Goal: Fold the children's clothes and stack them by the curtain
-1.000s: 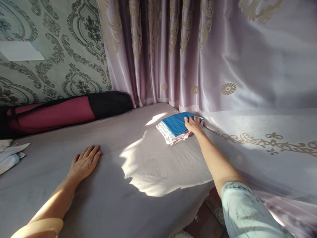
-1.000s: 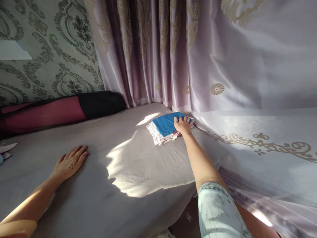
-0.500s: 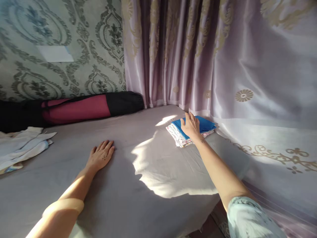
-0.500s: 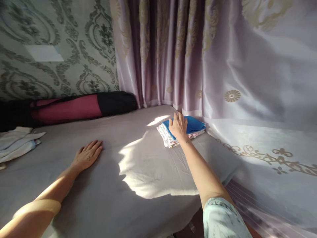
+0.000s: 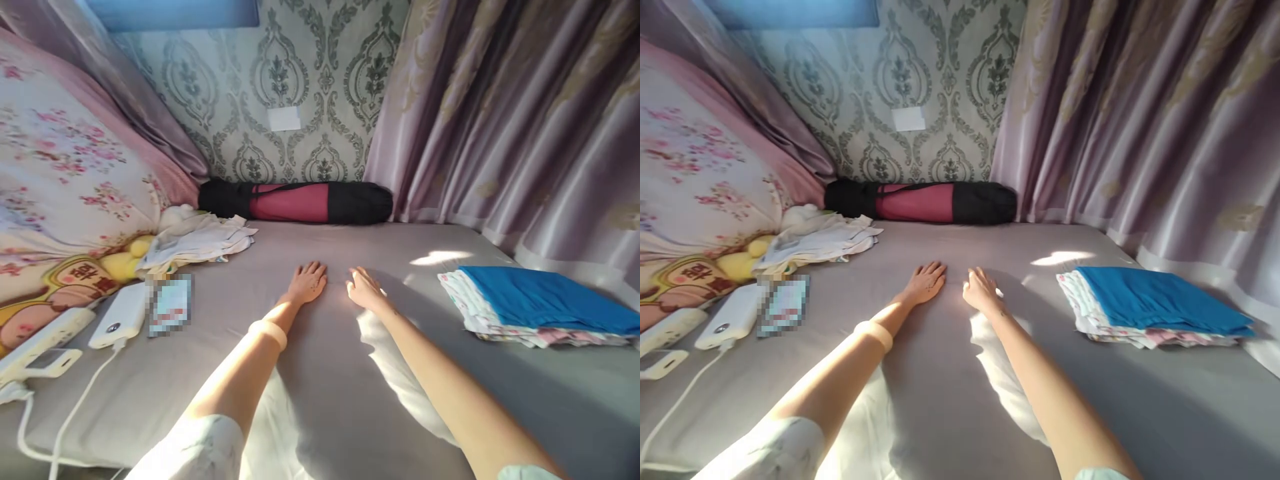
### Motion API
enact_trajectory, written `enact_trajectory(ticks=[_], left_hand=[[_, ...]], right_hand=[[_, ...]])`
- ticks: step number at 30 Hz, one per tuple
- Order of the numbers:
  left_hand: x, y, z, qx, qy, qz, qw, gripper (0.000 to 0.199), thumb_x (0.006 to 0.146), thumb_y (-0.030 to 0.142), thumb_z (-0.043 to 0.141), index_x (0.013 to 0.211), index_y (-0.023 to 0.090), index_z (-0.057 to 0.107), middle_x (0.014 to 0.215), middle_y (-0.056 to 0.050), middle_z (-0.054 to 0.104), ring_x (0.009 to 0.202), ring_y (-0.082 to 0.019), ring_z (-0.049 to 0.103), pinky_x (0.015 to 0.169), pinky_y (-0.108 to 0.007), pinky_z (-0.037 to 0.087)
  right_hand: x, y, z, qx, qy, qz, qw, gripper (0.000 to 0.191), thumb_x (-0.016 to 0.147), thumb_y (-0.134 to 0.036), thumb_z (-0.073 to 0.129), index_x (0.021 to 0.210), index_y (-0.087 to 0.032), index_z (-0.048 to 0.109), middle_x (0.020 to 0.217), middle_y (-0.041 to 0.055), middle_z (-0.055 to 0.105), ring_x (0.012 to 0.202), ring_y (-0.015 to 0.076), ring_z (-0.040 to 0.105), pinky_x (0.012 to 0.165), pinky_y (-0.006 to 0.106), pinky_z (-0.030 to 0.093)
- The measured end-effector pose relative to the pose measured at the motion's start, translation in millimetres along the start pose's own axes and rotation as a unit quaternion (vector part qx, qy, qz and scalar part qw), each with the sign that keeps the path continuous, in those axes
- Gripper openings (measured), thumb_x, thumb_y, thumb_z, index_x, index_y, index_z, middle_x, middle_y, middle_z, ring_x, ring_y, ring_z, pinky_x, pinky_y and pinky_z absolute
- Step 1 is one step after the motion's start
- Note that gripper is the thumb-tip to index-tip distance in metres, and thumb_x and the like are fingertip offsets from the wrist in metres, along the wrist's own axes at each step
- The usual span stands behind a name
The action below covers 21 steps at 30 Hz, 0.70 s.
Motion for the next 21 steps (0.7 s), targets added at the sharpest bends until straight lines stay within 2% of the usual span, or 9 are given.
enact_trajectory(ticks=[3,5,7,9,11,13,17,21], left_hand=[[3,-4,1.8,-0.013,-0.009,0.003,1.000,0.054,0.101,0.038,0.025,0.148,0.018,0.041,0.157,-0.011,0.037,0.146,-0.027,0.031,0.118,-0.053,0.024],[7,-10,1.4,-0.038,-0.021,0.017,0.999,0.052,0.100,0.036,0.028,0.147,0.018,0.043,0.157,-0.011,0.037,0.146,-0.027,0.031,0.118,-0.053,0.024],[10,-20,-1.9,-0.077,-0.033,0.044,0.996,0.050,0.098,0.034,0.036,0.144,0.019,0.047,0.155,-0.011,0.041,0.144,-0.025,0.036,0.118,-0.047,0.027],[12,-35,-8.5,-0.115,-0.037,0.060,0.991,0.047,0.095,0.031,0.043,0.138,0.019,0.055,0.149,-0.010,0.050,0.135,-0.022,0.047,0.115,-0.036,0.035],[12,-58,-17.7,-0.141,-0.025,0.042,0.989,0.043,0.093,0.030,0.045,0.131,0.019,0.062,0.137,-0.009,0.061,0.122,-0.021,0.059,0.106,-0.029,0.043],[9,-87,-28.4,-0.153,0.000,-0.005,0.988,0.040,0.093,0.029,0.045,0.124,0.018,0.067,0.125,-0.009,0.069,0.111,-0.022,0.065,0.101,-0.030,0.048],[-11,-155,-53.6,-0.144,0.071,-0.141,0.977,0.033,0.086,0.023,0.052,0.110,0.017,0.073,0.110,-0.009,0.075,0.102,-0.023,0.068,0.095,-0.031,0.051],[-39,-212,-83.0,-0.112,0.115,-0.228,0.960,0.036,0.084,0.021,0.048,0.108,0.014,0.073,0.105,-0.011,0.075,0.099,-0.024,0.069,0.092,-0.034,0.052]], right_hand=[[-4,-20,14,-0.033,0.019,-0.001,0.999,0.053,0.098,-0.035,0.034,0.146,-0.015,0.045,0.155,0.0179,0.038,0.144,0.0336,0.031,0.111,0.058,0.029],[-8,-24,19,-0.066,0.055,-0.007,0.996,0.053,0.100,-0.037,0.031,0.145,-0.016,0.047,0.154,0.0185,0.038,0.144,0.0352,0.030,0.111,0.060,0.026],[-10,-25,23,-0.090,0.080,-0.017,0.993,0.053,0.101,-0.037,0.028,0.145,-0.016,0.048,0.154,0.0190,0.039,0.143,0.0351,0.031,0.111,0.060,0.026],[-10,-23,27,-0.104,0.093,-0.020,0.990,0.052,0.101,-0.036,0.028,0.144,-0.015,0.048,0.153,0.0188,0.041,0.142,0.0346,0.033,0.110,0.059,0.027],[-9,-23,28,-0.115,0.103,-0.020,0.988,0.051,0.102,-0.035,0.029,0.144,-0.014,0.049,0.152,0.0182,0.042,0.142,0.0341,0.034,0.110,0.058,0.028],[-8,-23,29,-0.123,0.110,-0.021,0.986,0.050,0.102,-0.034,0.030,0.143,-0.013,0.050,0.152,0.0181,0.043,0.141,0.0336,0.035,0.109,0.057,0.029],[-5,-23,31,-0.135,0.120,-0.025,0.983,0.049,0.102,-0.033,0.030,0.142,-0.013,0.051,0.151,0.0186,0.045,0.139,0.0337,0.037,0.109,0.056,0.029],[-3,-21,35,-0.135,0.126,-0.026,0.983,0.048,0.102,-0.033,0.031,0.142,-0.014,0.051,0.150,0.0189,0.045,0.139,0.0334,0.037,0.108,0.056,0.028]])
Point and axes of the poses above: each hand's wrist, its own x-axis towards the middle knuckle, its own z-axis out of the palm, y = z × x, the point moved 5 cm from there along x, towards the middle knuckle
